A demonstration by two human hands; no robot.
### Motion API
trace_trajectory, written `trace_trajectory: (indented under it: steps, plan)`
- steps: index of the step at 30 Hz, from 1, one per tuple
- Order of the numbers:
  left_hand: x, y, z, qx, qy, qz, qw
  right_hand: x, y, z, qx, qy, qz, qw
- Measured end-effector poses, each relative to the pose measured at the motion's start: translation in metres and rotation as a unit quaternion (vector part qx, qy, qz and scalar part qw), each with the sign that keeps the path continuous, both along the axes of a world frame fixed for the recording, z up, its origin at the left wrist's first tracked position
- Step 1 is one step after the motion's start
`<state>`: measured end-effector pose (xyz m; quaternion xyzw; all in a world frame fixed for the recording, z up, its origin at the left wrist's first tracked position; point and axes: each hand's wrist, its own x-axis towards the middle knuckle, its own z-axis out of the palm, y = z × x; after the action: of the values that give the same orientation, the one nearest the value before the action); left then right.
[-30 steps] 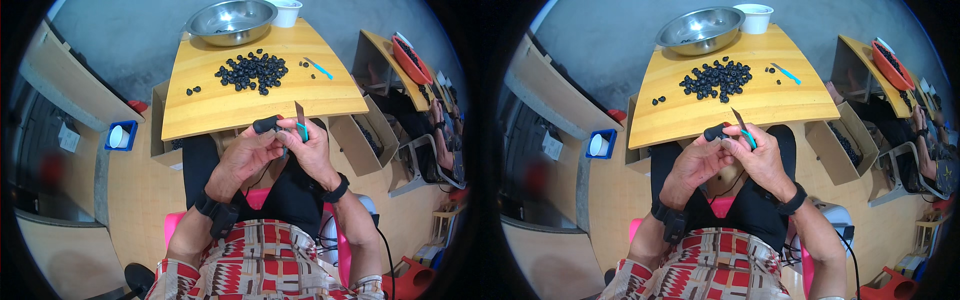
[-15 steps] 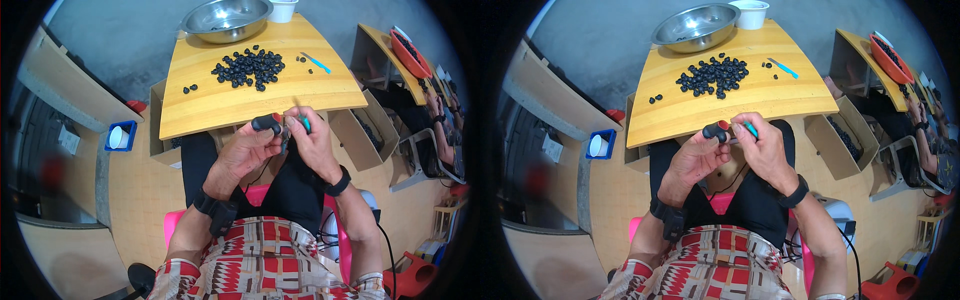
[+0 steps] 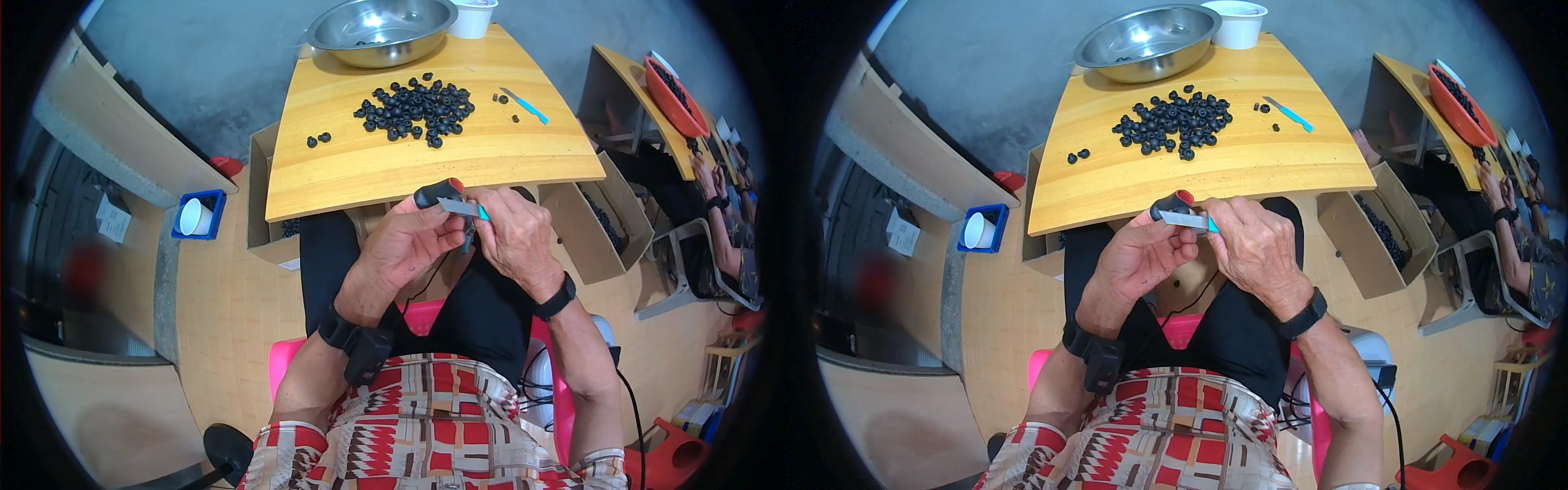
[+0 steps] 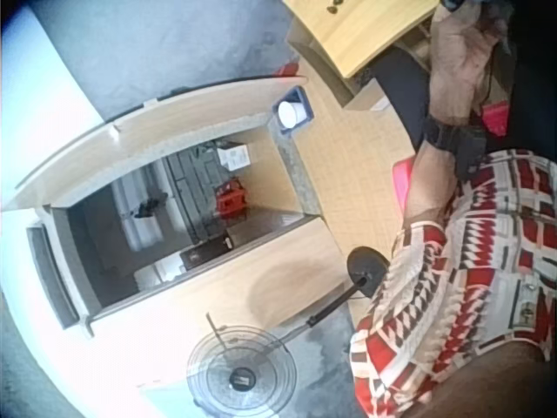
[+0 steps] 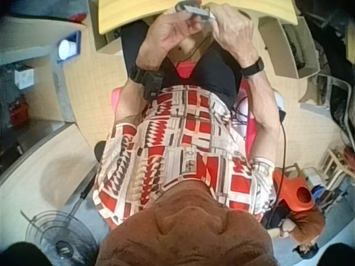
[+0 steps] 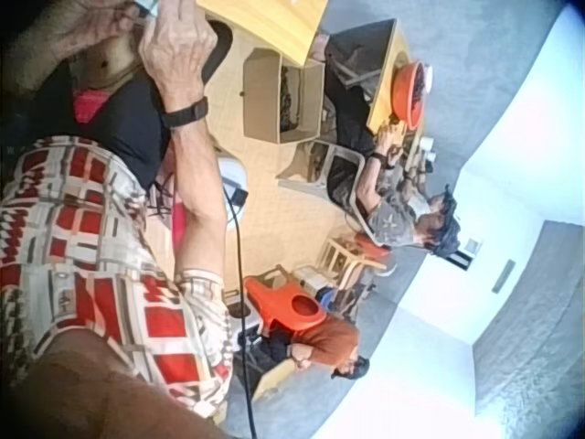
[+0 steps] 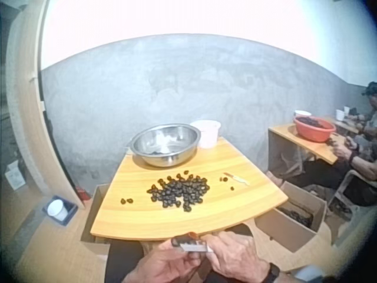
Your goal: Using a small knife to trim excess material from black rubber or plastic components.
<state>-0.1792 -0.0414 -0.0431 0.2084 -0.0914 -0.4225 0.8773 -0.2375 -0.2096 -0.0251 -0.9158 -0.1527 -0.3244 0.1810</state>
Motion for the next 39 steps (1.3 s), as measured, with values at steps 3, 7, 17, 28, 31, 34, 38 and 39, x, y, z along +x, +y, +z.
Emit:
trace_trajectory:
  steps: [3,7,17,28,31,34,38,39]
  plan:
    - [-0.001,-0.001,0.001,0.011,0.003,0.003,1.000,0.000,-0.001,0.000,0.005,-0.002,0.008,1.000]
    - [0.002,0.001,-0.004,0.009,-0.025,-0.005,1.000,0.001,-0.001,-0.001,0.001,-0.002,0.008,1.000]
    - [0.001,0.002,-0.001,0.033,-0.049,0.005,0.998,-0.003,0.004,0.010,0.322,0.114,0.074,0.937]
    - [0.010,-0.001,0.014,0.061,-0.135,-0.015,0.989,-0.002,0.018,0.010,0.611,0.216,0.126,0.751]
    - [0.026,0.007,0.031,0.227,-0.207,0.073,0.949,0.001,0.011,-0.004,0.619,0.170,0.067,0.764]
    - [0.092,0.041,0.026,0.433,-0.311,0.296,0.792,-0.001,0.004,0.004,0.605,0.155,0.025,0.781]
    - [0.155,0.092,0.008,0.597,-0.361,0.386,0.604,0.006,0.009,-0.010,0.574,0.159,0.025,0.803]
    - [0.158,0.091,0.009,0.629,-0.357,0.372,0.582,0.005,0.009,-0.010,0.552,0.168,0.031,0.817]
